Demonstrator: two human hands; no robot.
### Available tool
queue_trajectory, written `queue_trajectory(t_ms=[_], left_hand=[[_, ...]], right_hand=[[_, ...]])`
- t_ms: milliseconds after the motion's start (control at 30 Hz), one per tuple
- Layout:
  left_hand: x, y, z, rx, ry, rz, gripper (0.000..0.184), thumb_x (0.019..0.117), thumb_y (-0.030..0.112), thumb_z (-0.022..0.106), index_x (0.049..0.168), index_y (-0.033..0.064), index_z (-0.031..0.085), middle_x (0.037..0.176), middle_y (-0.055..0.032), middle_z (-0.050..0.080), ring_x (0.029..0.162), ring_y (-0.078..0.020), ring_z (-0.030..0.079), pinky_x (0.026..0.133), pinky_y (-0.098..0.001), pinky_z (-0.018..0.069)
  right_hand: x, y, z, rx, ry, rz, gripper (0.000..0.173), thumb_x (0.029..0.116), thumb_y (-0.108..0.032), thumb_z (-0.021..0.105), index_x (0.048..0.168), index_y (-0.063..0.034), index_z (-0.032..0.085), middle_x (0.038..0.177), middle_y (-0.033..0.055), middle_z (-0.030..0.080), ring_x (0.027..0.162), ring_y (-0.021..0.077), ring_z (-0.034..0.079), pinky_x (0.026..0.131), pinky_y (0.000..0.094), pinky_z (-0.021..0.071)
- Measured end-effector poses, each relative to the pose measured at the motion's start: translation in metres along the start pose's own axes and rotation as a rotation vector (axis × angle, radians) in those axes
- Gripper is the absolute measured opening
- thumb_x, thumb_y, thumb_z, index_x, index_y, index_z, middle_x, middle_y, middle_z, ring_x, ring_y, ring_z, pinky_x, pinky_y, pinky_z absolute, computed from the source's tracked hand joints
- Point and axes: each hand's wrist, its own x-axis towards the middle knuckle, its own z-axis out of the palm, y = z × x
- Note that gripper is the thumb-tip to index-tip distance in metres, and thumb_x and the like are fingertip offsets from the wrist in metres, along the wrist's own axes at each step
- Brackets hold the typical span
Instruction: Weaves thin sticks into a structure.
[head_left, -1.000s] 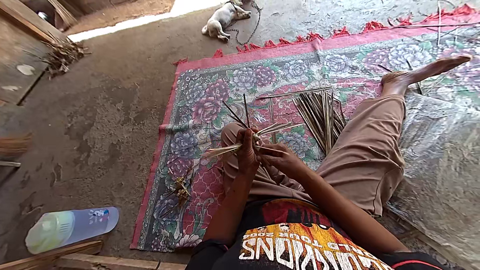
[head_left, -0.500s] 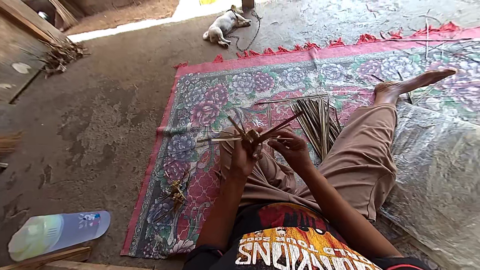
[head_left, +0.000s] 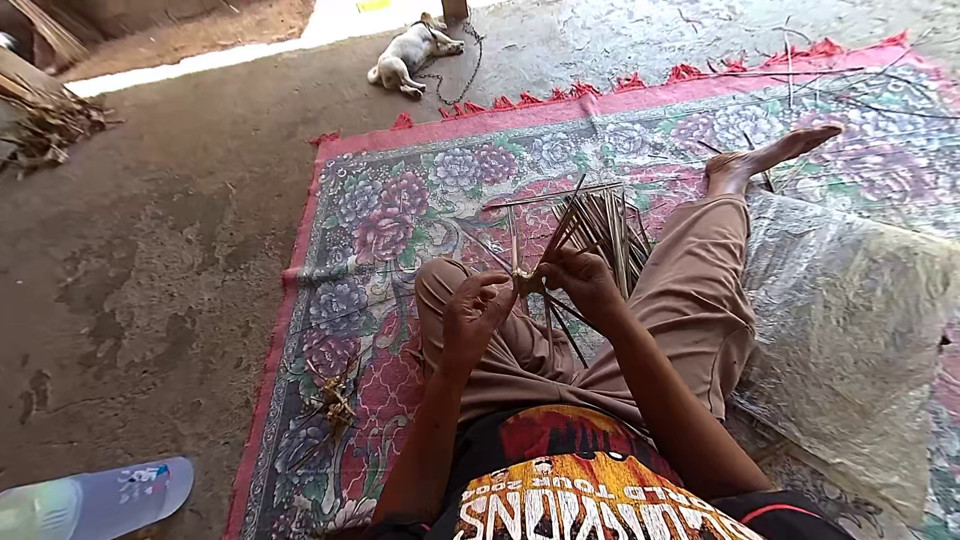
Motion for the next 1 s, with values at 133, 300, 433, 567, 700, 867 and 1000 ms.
queue_trajectory(t_ms=[133,300,433,567,700,867,1000], left_hand=[[0.007,-0.004,0.010,0.000,-0.190,-0.034,0.031,0.0947,0.012,0.070,0.125,0.0069,0.068,0.120,-0.0040,0.068,0.091,-0.0066,0.066,0.077,-0.0248,0.0564],[0.003,-0.014,0.021,-0.318,-0.127,-0.117,0.021,0.0919,-0.001,0.068,0.113,0.0041,0.067,0.104,-0.0032,0.069,0.081,-0.0076,0.065,0.073,-0.0244,0.0569],[0.002,-0.014,0.023,-0.340,-0.119,-0.129,0.021,0.0884,-0.004,0.068,0.107,0.0048,0.063,0.126,-0.0061,0.065,0.096,-0.0093,0.067,0.079,-0.0260,0.0580],[0.002,-0.010,0.029,-0.404,-0.086,-0.210,0.019,0.0907,-0.002,0.066,0.108,0.0058,0.064,0.115,-0.0032,0.067,0.087,-0.0082,0.065,0.076,-0.0254,0.0564],[0.000,-0.016,0.035,-0.462,-0.009,-0.178,0.021,0.0887,-0.005,0.068,0.102,0.0103,0.063,0.109,-0.0012,0.066,0.078,-0.0073,0.063,0.069,-0.0243,0.0559],[-0.002,-0.016,0.035,-0.484,0.025,-0.188,0.017,0.0915,-0.004,0.066,0.102,0.0103,0.066,0.099,-0.0006,0.067,0.077,-0.0075,0.064,0.066,-0.0226,0.0561],[-0.013,-0.022,0.021,-0.435,0.014,-0.207,0.021,0.0946,-0.001,0.063,0.115,-0.0011,0.063,0.097,-0.0035,0.071,0.076,-0.0098,0.068,0.067,-0.0257,0.0591]], right_hand=[[-0.001,-0.003,0.005,0.179,-0.130,0.113,0.012,0.1026,-0.006,0.055,0.104,-0.0018,0.067,0.081,-0.0003,0.069,0.068,0.0052,0.065,0.069,0.0255,0.0592],[-0.004,-0.001,0.008,0.312,-0.106,0.233,0.009,0.1008,-0.004,0.057,0.107,-0.0050,0.064,0.082,-0.0012,0.069,0.071,0.0063,0.066,0.071,0.0264,0.0595],[-0.006,-0.006,0.011,0.308,-0.081,0.278,0.011,0.1020,-0.003,0.055,0.109,-0.0042,0.064,0.085,-0.0015,0.071,0.073,0.0050,0.068,0.074,0.0248,0.0596],[-0.006,-0.009,0.015,0.349,-0.054,0.273,0.013,0.1017,-0.001,0.055,0.104,-0.0035,0.067,0.089,-0.0004,0.072,0.077,0.0053,0.069,0.075,0.0251,0.0599],[-0.007,-0.006,0.018,0.370,0.044,0.229,0.011,0.0973,0.002,0.061,0.101,-0.0030,0.070,0.088,0.0000,0.071,0.077,0.0067,0.068,0.075,0.0265,0.0601],[-0.008,-0.003,0.021,0.283,0.034,0.096,0.010,0.0953,0.003,0.063,0.099,-0.0022,0.070,0.088,-0.0012,0.070,0.075,0.0052,0.066,0.073,0.0253,0.0596],[-0.013,0.007,0.033,0.249,-0.047,0.013,0.009,0.0947,0.002,0.063,0.101,0.0054,0.070,0.096,0.0065,0.071,0.083,0.0088,0.068,0.079,0.0288,0.0610]])
